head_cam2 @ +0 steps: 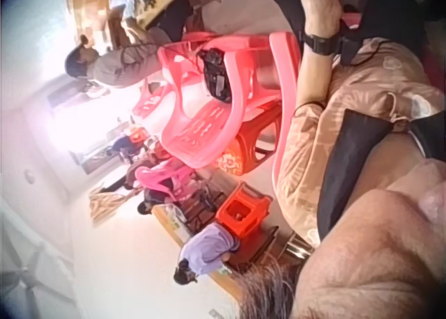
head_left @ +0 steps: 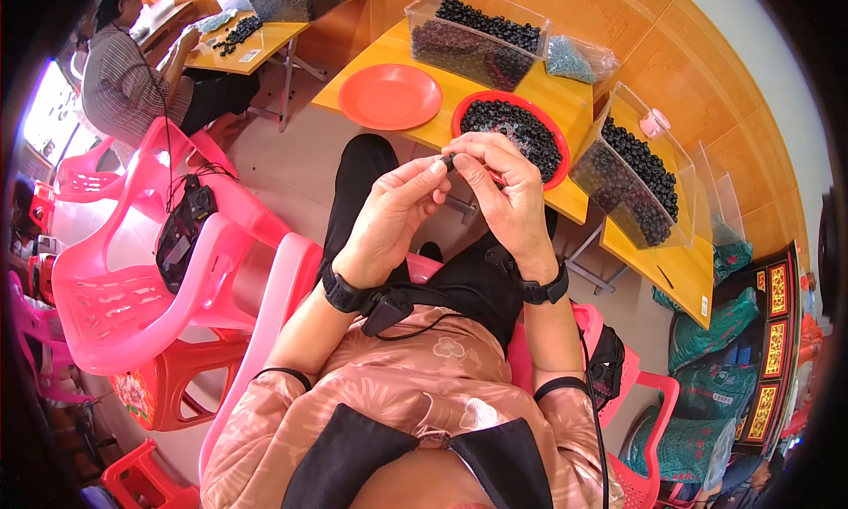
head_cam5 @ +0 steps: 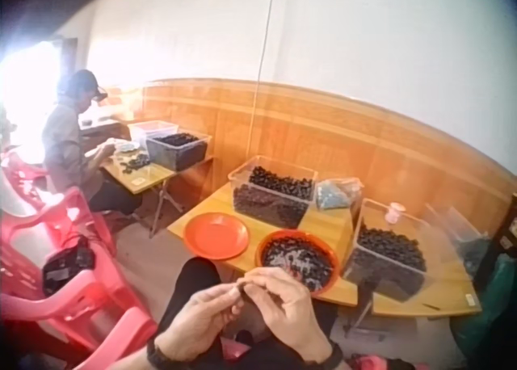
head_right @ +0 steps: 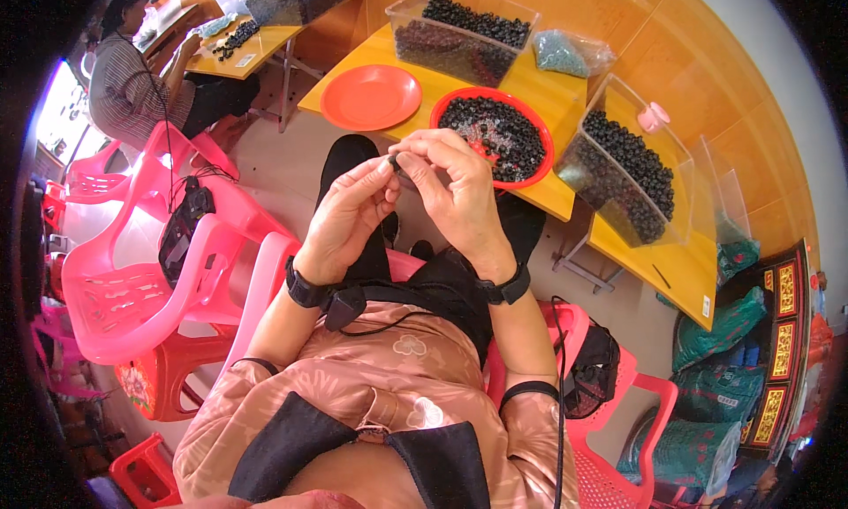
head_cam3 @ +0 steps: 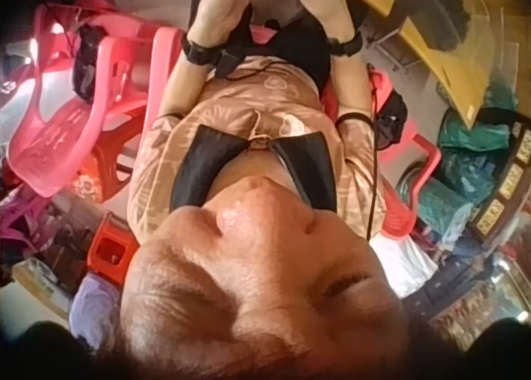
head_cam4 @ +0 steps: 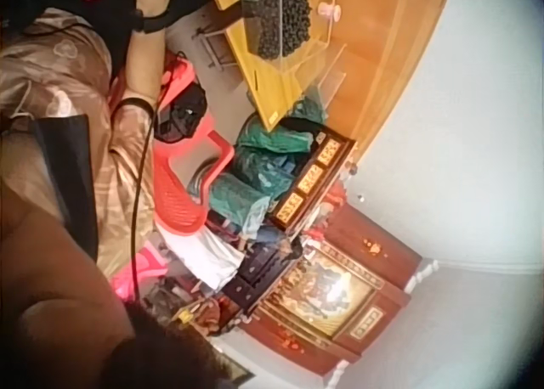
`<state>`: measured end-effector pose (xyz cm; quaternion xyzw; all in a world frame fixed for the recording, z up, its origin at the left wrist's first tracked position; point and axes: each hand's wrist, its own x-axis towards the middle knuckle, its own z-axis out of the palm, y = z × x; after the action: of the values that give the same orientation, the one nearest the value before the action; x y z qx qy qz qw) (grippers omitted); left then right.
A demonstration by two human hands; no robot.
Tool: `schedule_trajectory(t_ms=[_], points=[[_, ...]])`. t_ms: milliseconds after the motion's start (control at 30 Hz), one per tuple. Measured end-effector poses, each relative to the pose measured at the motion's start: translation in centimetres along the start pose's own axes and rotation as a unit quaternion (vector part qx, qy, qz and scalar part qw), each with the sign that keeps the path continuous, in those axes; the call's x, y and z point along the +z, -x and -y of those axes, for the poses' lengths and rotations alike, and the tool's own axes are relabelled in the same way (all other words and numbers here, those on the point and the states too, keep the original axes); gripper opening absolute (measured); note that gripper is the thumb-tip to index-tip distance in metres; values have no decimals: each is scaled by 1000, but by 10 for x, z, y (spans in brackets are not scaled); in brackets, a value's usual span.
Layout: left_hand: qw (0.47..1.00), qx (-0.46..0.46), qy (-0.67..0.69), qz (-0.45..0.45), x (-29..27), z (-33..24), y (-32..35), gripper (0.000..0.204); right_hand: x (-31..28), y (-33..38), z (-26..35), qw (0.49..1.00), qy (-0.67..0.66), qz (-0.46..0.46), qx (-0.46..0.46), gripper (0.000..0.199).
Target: The person is sorting small black components from a red bowl into multiple plastic storage trays.
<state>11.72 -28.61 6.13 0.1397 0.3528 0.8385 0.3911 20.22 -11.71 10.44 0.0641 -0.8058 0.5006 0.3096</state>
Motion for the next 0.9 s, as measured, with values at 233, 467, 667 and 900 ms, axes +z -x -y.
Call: schedule_trajectory(t_ms=[233,467,667,900], points=[[1000,-9,15,3,-3,-1,-4,23,-2,-1,-2,999,-5,-17,50,13],[1000,-16,10,2,-5,0,-2,24,-1,-3,4,998,66,-9,-14,13],[999,11,-44,-12,-7,4,-3,25,-6,-2,5,984,166,2,-67,13],[993,47,-109,-29,-3,5,-3,26,-6,-2,6,977,192,0,-96,15]])
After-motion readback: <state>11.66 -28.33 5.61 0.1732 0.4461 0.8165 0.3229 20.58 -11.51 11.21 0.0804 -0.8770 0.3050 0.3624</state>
